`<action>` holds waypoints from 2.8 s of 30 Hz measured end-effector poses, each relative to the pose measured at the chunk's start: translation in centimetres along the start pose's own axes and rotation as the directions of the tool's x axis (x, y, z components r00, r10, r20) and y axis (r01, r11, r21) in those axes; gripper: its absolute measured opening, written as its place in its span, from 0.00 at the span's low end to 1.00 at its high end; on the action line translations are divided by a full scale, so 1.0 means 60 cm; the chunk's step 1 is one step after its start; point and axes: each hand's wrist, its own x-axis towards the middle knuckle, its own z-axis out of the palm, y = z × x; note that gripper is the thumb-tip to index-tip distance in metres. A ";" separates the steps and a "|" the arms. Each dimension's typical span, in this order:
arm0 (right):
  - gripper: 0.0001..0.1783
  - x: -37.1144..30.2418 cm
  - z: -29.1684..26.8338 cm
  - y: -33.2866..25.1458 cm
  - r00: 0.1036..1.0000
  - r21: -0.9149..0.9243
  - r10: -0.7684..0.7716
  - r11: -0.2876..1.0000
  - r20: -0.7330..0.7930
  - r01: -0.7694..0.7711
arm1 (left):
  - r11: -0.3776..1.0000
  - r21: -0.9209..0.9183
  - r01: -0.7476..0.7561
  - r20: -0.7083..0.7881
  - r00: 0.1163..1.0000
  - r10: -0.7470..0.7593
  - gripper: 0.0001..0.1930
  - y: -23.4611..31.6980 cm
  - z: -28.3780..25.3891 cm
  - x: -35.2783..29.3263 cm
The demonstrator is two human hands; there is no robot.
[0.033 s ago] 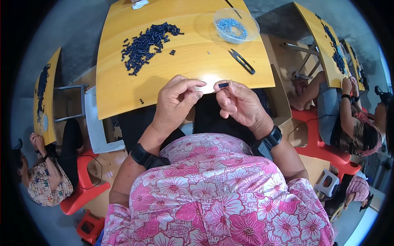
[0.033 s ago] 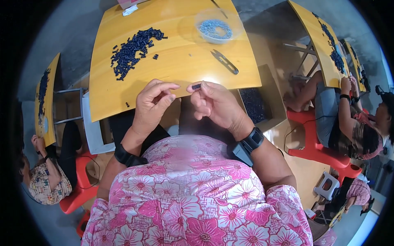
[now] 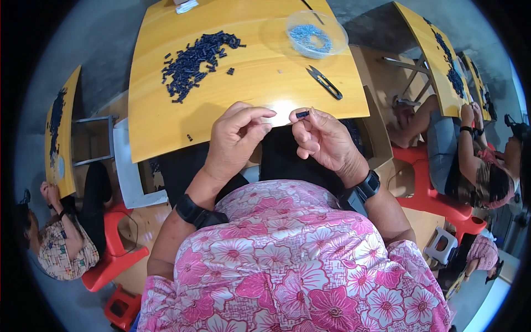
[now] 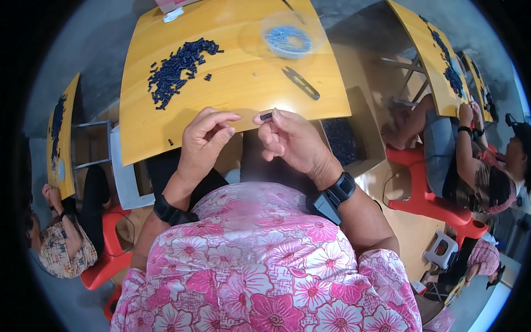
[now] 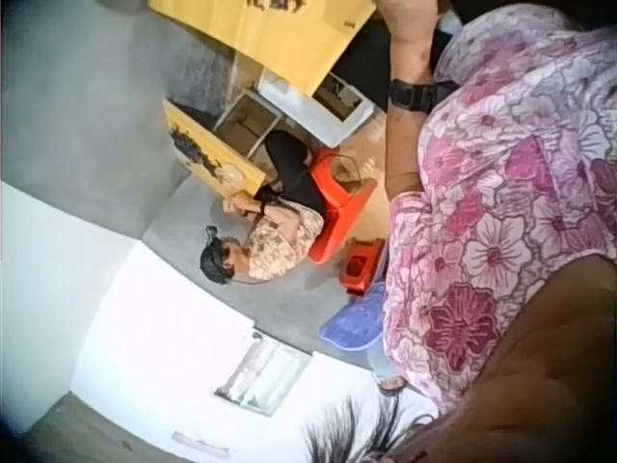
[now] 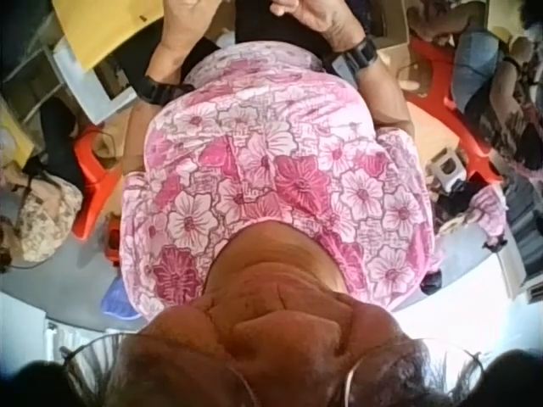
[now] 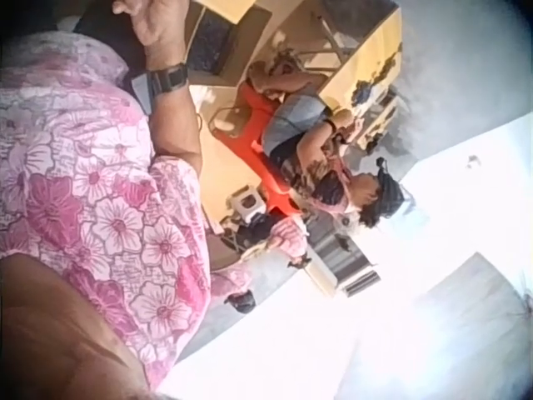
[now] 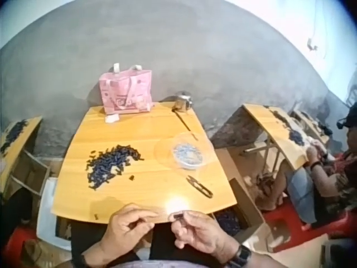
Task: Assembling small plastic or rubber components by hand at a workbench.
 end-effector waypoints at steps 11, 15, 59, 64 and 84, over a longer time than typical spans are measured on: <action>0.17 -0.101 -0.113 -0.066 0.430 -0.535 -0.739 0.673 -0.518 0.511 | 0.995 0.054 0.083 -0.087 0.993 -0.079 0.09 -0.028 -0.027 -0.001; 0.14 -0.122 -0.199 -0.043 0.229 -0.549 -0.573 0.820 -0.787 0.163 | 0.985 0.175 0.013 -0.121 0.993 0.008 0.09 -0.040 -0.039 -0.004; 0.07 0.207 0.090 0.012 0.917 -0.974 -0.329 -0.053 0.227 0.222 | 0.904 0.423 0.062 -0.270 0.961 0.060 0.03 -0.105 -0.167 -0.006; 0.07 0.252 0.088 0.004 0.872 -0.983 -0.454 -0.055 0.183 0.178 | 0.913 0.407 0.040 -0.270 0.960 0.078 0.03 -0.104 -0.166 -0.007; 0.07 0.358 0.074 -0.022 0.858 -0.949 -0.471 -0.309 0.205 0.056 | 0.908 0.418 0.032 -0.270 0.959 0.090 0.02 -0.097 -0.169 -0.005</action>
